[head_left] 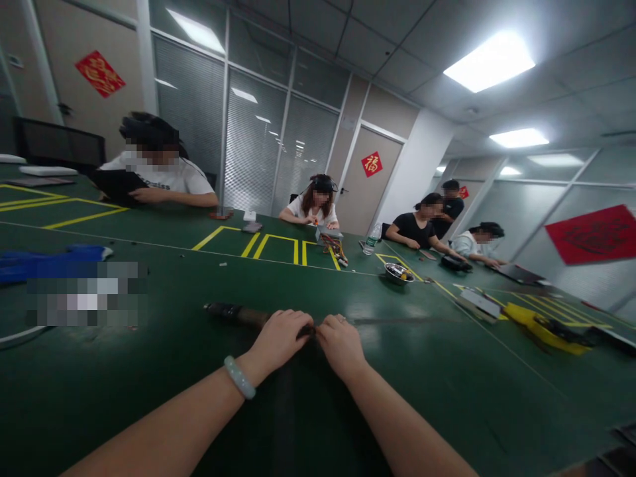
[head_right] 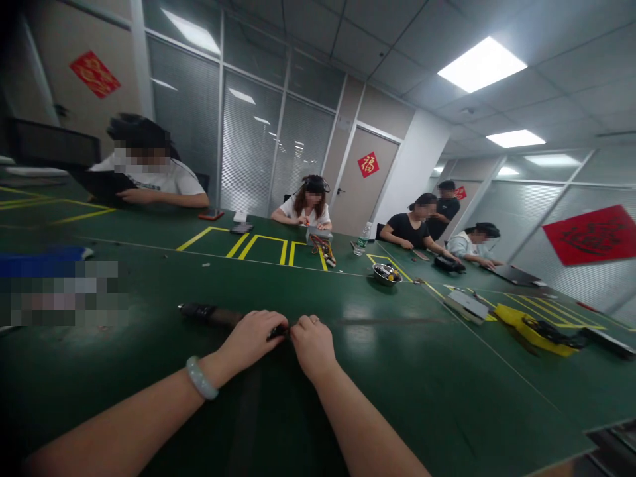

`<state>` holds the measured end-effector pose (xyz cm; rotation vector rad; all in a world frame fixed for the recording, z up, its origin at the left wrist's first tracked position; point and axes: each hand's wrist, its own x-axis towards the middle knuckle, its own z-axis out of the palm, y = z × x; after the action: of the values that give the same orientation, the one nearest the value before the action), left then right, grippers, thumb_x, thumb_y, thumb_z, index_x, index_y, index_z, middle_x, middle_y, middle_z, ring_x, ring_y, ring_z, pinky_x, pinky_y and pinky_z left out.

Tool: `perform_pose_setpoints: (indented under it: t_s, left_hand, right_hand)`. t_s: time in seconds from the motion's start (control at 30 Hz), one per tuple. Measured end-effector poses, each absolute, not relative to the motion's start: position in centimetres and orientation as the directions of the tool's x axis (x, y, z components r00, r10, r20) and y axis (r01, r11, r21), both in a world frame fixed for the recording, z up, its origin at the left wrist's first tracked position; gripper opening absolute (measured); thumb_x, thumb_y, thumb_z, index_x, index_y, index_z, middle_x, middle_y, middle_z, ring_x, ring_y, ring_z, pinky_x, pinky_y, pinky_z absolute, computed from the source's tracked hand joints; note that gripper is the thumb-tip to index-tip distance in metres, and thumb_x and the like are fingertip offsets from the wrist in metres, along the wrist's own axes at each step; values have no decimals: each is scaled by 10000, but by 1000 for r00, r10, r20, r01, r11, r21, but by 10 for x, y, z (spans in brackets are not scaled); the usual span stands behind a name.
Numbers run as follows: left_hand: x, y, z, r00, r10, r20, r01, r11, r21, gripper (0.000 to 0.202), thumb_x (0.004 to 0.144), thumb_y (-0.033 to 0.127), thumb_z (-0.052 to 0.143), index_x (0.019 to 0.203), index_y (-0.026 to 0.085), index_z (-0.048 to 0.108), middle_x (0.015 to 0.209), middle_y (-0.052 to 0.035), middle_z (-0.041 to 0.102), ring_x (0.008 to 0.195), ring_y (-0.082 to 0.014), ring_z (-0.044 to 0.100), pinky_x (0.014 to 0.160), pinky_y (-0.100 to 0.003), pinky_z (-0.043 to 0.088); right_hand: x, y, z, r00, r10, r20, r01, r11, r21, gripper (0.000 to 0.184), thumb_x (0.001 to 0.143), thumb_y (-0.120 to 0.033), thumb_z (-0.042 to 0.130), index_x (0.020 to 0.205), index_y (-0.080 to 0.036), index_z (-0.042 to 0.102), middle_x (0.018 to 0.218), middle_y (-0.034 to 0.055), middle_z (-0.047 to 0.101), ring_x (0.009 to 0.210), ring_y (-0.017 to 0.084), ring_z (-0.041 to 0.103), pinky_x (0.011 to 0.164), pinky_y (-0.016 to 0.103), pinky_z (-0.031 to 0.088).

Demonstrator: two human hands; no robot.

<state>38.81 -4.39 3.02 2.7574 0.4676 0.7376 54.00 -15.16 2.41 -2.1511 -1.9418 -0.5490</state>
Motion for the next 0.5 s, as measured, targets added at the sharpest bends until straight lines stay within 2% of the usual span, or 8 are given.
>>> perform_pose_setpoints:
  t_s: [0.13,0.3,0.5]
  left_hand:
    - [388,-43,29,818,367,442,246,-919,308,139,850,224,590,984,258,587,987,13,645,943,-209,582,873,-372,402]
    - [389,-42,26,815,363,452,244,-922,302,180,843,207,587,1016,254,579,1016,-2,644,965,-217,585,881,-381,413]
    - [388,-43,24,807,335,486,226,-936,270,256,839,229,611,1089,251,564,1062,-19,639,1012,-229,574,938,-408,399]
  right_hand:
    - [542,-149,22,44,926,375,989,-94,115,178,956,-260,454,984,-232,628,1070,40,647,973,173,572,813,277,432]
    - [543,-141,18,86,963,255,989,-113,94,123,933,-159,434,995,-187,537,909,45,648,821,173,601,737,279,441]
    - [544,-134,14,-7,955,296,997,-14,69,212,844,-24,405,965,-173,496,969,62,594,888,186,540,824,308,421]
